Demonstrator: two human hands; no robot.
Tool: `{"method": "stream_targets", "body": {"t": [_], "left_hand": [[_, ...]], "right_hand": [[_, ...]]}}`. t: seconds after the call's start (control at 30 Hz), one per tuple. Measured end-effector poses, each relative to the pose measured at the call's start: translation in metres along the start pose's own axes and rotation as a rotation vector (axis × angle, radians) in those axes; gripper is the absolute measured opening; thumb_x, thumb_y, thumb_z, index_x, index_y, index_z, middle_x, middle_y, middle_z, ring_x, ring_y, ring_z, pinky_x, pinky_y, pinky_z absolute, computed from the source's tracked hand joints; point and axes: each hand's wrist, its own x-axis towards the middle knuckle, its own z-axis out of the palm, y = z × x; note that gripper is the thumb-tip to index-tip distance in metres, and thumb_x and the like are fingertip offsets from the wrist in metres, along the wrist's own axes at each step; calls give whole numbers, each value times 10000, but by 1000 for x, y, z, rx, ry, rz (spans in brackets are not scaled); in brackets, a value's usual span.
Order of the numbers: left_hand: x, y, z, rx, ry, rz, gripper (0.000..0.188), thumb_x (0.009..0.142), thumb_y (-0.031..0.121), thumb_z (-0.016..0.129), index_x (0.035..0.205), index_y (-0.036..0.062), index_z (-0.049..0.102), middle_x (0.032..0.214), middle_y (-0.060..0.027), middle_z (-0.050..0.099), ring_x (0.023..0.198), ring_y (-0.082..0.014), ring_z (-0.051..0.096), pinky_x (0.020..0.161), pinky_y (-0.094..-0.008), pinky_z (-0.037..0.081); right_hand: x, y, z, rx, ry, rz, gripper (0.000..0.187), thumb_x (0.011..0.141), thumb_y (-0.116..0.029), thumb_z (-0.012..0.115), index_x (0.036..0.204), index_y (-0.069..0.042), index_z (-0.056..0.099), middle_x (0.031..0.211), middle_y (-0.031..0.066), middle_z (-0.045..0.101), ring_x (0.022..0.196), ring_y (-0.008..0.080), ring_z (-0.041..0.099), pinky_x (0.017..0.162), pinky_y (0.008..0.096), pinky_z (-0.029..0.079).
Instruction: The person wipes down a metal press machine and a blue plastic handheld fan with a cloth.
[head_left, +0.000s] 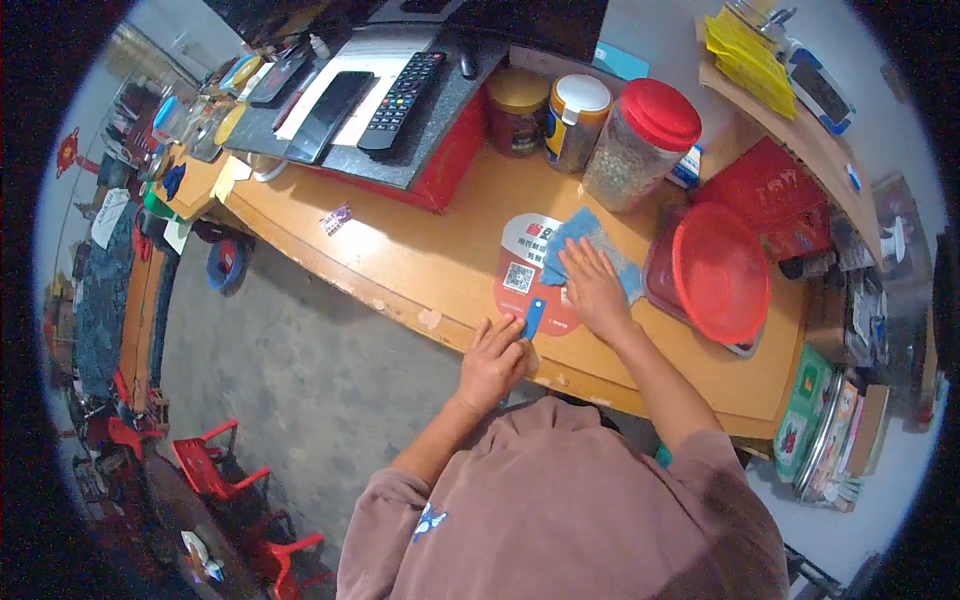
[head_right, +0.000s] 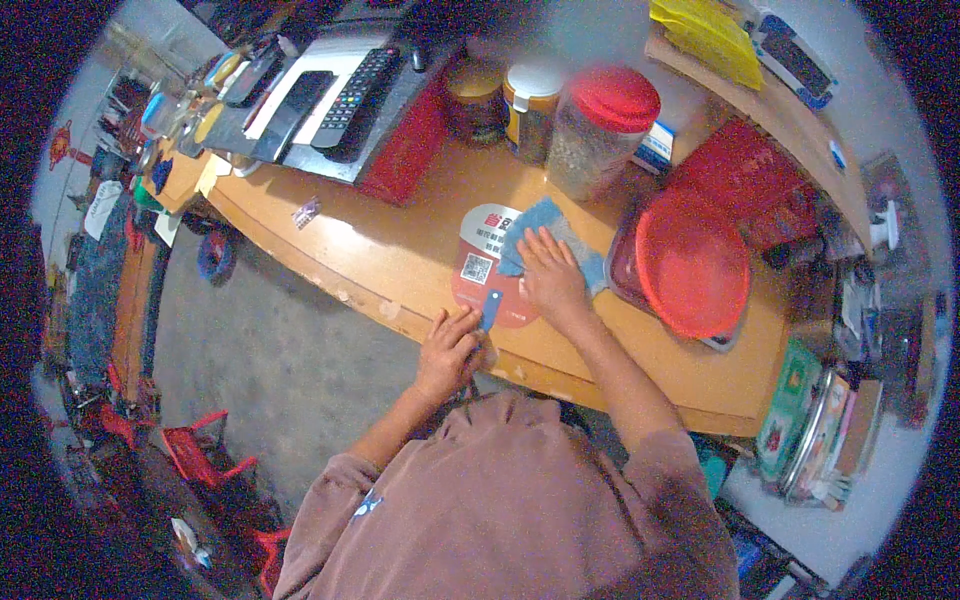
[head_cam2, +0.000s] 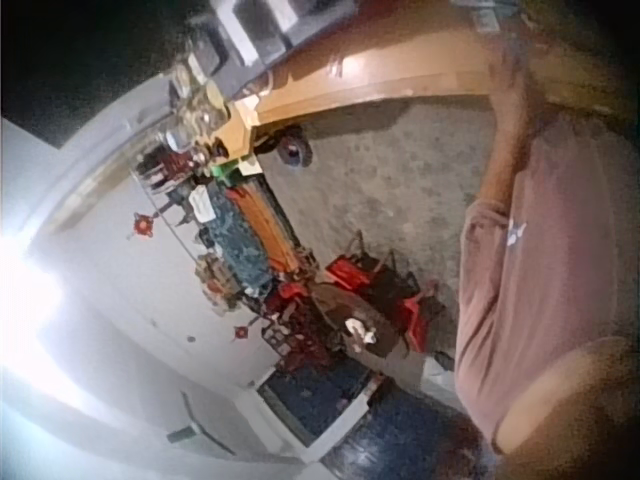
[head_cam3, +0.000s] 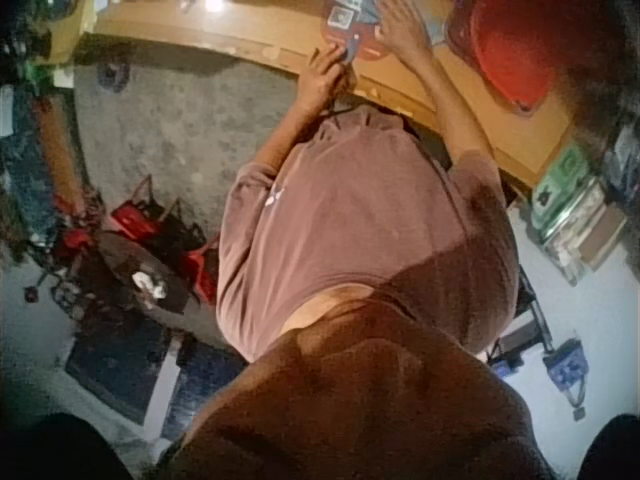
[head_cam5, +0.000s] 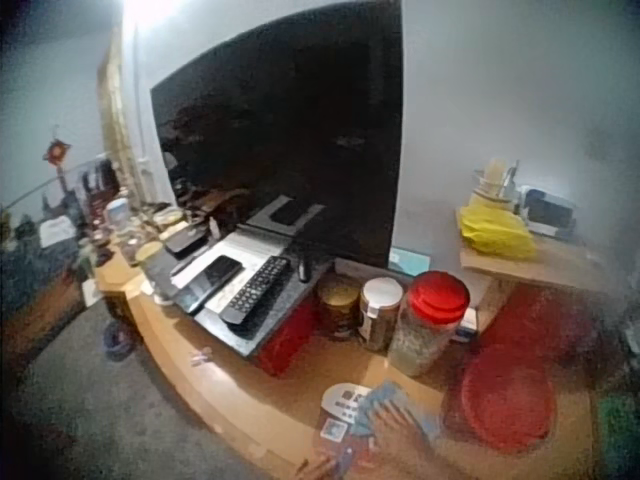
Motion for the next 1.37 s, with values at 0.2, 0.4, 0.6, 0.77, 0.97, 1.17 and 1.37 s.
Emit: {"method": "stream_targets", "body": {"t": [0.2, 0.4, 0.6, 0.77, 0.97, 1.17, 1.37], "left_hand": [[-8, -4, 8, -29, -39, -25, 281, 749, 137, 703, 1019, 92, 638, 1267, -107, 574, 1262, -306, 488, 1054, -545, 349], [0, 3, -2, 28, -10, -23, 212, 724, 110, 703, 924, 91, 639, 1212, -91, 612, 1190, -264, 553, 1011, -512, 404], [5, 8, -9, 44, -84, -32, 285, 723, 93, 692, 1000, 75, 628, 1223, -90, 604, 1204, -269, 538, 1021, -498, 401], [8, 14, -11, 56, -72, -36, 288, 731, 85, 681, 1013, 63, 625, 1208, -97, 608, 1197, -281, 541, 1014, -497, 408], [-1, 11, -8, 94, -69, -13, 276, 758, 82, 664, 1030, 59, 623, 1208, -102, 609, 1180, -282, 557, 1003, -498, 416], [-24, 16, -21, 168, -153, 9, 374, 729, 113, 691, 1089, 55, 613, 1259, -105, 585, 1218, -284, 524, 1004, -500, 412], [-30, 32, -35, 175, -311, -73, 688, 633, 200, 777, 1258, 63, 524, 1391, -111, 471, 1301, -312, 417, 1068, -468, 340]], "right_hand": [[-36, -44, 9, 167, -34, -108, 443, 885, -130, 531, 1319, -45, 508, 1437, 142, 432, 1376, 313, 338, 1122, 478, 253], [-90, -35, -10, 120, -146, -179, 471, 874, -150, 522, 1331, -40, 491, 1451, 128, 415, 1379, 294, 334, 1117, 468, 283], [-82, 0, -14, 62, -8, 90, 448, 879, -129, 506, 1317, -34, 506, 1440, 125, 431, 1373, 299, 342, 1131, 454, 259], [-87, -28, -4, 38, -2, 52, 436, 881, -142, 516, 1306, -42, 523, 1430, 113, 448, 1366, 289, 355, 1131, 447, 260], [-110, -56, -5, 305, -59, -209, 443, 819, -114, 568, 1258, -55, 566, 1399, 110, 484, 1336, 286, 405, 1104, 467, 307], [-109, -15, -20, 216, 4, -59, 423, 819, -51, 551, 1242, -41, 573, 1370, 133, 504, 1330, 305, 409, 1103, 463, 310], [-109, -8, -19, 220, 46, 124, 414, 848, -73, 535, 1260, -37, 544, 1393, 125, 476, 1363, 285, 359, 1132, 461, 252]]}}
